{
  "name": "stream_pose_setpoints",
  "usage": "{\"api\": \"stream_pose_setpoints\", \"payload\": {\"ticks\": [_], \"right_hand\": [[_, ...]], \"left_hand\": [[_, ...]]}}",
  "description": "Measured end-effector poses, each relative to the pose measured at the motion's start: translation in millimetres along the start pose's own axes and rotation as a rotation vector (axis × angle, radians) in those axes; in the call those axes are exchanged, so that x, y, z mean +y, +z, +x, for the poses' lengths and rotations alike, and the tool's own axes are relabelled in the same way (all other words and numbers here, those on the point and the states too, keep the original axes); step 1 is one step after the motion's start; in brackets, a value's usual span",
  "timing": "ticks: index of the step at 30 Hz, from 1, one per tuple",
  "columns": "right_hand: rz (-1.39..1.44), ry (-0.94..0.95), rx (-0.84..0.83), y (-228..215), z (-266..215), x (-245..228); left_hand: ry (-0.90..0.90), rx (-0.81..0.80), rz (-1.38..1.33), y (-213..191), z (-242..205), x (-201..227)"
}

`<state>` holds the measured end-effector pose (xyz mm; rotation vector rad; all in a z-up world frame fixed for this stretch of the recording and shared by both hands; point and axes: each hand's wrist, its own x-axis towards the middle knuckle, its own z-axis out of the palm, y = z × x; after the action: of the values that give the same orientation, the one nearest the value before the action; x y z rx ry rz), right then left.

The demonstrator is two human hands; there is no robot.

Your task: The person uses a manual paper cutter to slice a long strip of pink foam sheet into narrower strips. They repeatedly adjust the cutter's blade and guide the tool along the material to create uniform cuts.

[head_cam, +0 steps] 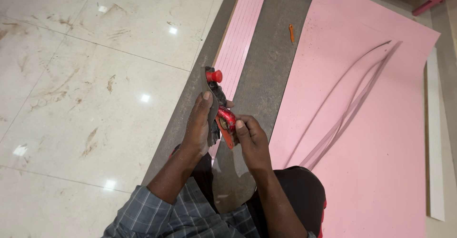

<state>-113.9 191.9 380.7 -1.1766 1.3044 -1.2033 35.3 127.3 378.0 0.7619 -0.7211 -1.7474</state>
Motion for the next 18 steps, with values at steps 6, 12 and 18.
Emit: {"api": "stream_pose_setpoints", "payload": {"ticks": [6, 12, 18], "right_hand": [[0.154, 0.096, 0.074, -2.9, -0.1, 0.7], [0.496, 0.258, 0.121, -11.9, -1.5, 25.2], [0.805, 0.246, 0.074, -23.3, -4.7, 35.6]], "left_hand": [[0.032, 0.127, 0.264, 30.3, -4.0, -5.7], [0.015, 0.119, 0.471, 52.7, -7.8, -12.1], [0.218, -0.099, 0.648, 34.2, -2.3, -25.9]]}}
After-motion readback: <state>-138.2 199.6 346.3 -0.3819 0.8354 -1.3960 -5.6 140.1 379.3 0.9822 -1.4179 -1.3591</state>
